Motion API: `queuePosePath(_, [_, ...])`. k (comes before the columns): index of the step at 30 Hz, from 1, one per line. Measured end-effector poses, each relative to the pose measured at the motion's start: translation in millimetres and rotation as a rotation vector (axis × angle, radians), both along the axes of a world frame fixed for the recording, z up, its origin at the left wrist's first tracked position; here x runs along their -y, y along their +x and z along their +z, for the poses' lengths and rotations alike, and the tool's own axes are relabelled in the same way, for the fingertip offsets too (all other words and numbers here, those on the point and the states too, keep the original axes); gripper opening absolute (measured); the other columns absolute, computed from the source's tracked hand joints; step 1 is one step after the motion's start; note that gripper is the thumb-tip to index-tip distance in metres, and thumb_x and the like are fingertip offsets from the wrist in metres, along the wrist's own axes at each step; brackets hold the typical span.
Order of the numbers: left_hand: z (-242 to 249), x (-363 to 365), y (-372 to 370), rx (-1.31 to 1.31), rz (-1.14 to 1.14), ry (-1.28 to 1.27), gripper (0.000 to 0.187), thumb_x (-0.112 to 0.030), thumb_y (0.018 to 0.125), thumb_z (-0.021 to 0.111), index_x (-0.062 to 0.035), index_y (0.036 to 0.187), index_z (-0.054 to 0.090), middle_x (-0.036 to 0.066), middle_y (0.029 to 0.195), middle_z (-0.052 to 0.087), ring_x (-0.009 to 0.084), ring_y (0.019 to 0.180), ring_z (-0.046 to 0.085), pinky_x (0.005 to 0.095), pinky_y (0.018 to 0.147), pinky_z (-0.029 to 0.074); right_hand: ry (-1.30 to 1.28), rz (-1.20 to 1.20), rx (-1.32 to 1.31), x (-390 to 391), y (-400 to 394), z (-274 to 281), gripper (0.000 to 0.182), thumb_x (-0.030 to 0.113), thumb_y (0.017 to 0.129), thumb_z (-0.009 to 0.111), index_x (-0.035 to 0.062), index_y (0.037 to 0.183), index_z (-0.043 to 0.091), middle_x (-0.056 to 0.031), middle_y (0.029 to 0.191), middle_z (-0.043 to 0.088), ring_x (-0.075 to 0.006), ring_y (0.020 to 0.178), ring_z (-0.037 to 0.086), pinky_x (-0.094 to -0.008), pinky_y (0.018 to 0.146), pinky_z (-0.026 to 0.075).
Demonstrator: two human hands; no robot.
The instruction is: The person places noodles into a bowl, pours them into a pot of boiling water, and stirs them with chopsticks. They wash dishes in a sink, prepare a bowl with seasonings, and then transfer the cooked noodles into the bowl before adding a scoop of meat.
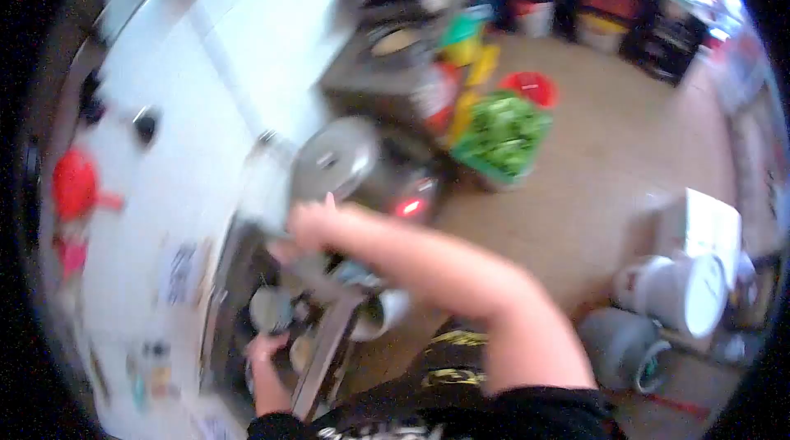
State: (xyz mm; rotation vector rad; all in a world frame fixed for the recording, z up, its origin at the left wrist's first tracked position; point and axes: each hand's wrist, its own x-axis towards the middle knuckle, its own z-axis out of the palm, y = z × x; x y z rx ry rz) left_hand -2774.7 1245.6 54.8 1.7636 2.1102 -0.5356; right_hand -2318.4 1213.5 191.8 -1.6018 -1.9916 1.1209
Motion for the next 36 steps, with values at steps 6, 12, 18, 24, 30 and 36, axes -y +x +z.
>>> queuePosePath(6, [-25, -32, 121, -0.167, 0.094, 0.023, 0.1, -0.06, 0.06, 0.068, -0.0078, 0.137, 0.03, 0.019, 0.142, 0.025, 0.0377, 0.133, 0.015, 0.0574, 0.104, 0.017, 0.159, -0.254, 0.375, 73, 207, -122, 0.062, 0.042, 0.072, 0.067, 0.0164, 0.125, 0.047, -0.0117, 0.127, 0.044, -0.0311, 0.119, 0.042, -0.0566, 0.098, 0.029])
queuePosePath(12, [-129, -134, 360, 0.237, -0.091, 0.129, 0.082, -0.045, 0.065, 0.071, -0.0036, 0.13, 0.041, 0.025, 0.127, 0.044, 0.0372, 0.117, 0.043, 0.0419, 0.101, 0.032, 0.143, -1.298, 0.068, 211, 525, -206, 0.04, 0.032, 0.082, 0.058, 0.0044, 0.111, 0.058, -0.015, 0.109, 0.06, -0.0273, 0.101, 0.058, -0.0359, 0.086, 0.046])
queuePosePath(18, [-185, -155, 770, 0.828, -0.647, -0.041, 0.067, -0.039, 0.067, 0.072, 0.0024, 0.115, 0.052, 0.027, 0.115, 0.052, 0.0358, 0.11, 0.049, 0.0413, 0.091, 0.039, -0.16, -2.107, 0.232, 553, 535, -338, 0.043, 0.039, 0.08, 0.052, 0.002, 0.1, 0.063, -0.0192, 0.089, 0.064, -0.0295, 0.088, 0.062, -0.0388, 0.078, 0.047])
queuePosePath(24, [-114, -54, 1142, 1.018, -0.986, -0.045, 0.071, -0.043, 0.07, 0.07, -0.0001, 0.122, 0.048, 0.025, 0.128, 0.042, 0.0345, 0.121, 0.039, 0.0397, 0.1, 0.033, -1.074, -2.027, -0.083, 705, 369, -353, 0.038, 0.028, 0.082, 0.049, 0.0032, 0.11, 0.056, -0.017, 0.088, 0.063, -0.0362, 0.082, 0.059, -0.0459, 0.075, 0.046])
queuePosePath(30, [-126, -28, 1359, 1.021, -0.916, -0.185, 0.068, -0.04, 0.069, 0.072, 0.0036, 0.117, 0.051, 0.022, 0.121, 0.05, 0.0326, 0.113, 0.048, 0.0382, 0.095, 0.039, -1.05, -2.179, -0.065, 640, 551, -365, 0.043, 0.031, 0.082, 0.05, 0.0037, 0.115, 0.054, -0.0201, 0.099, 0.061, -0.038, 0.092, 0.057, -0.045, 0.081, 0.044])
queuePosePath(36, [-99, -84, 1461, 1.128, -0.622, -0.223, 0.058, -0.027, 0.074, 0.072, 0.0025, 0.119, 0.049, 0.016, 0.113, 0.056, 0.0214, 0.103, 0.054, 0.0335, 0.088, 0.044, -0.522, -2.047, 0.136, 535, 1027, -400, 0.047, 0.039, 0.08, 0.054, -0.0018, 0.104, 0.059, -0.0242, 0.106, 0.059, -0.0374, 0.103, 0.054, -0.0424, 0.087, 0.043])
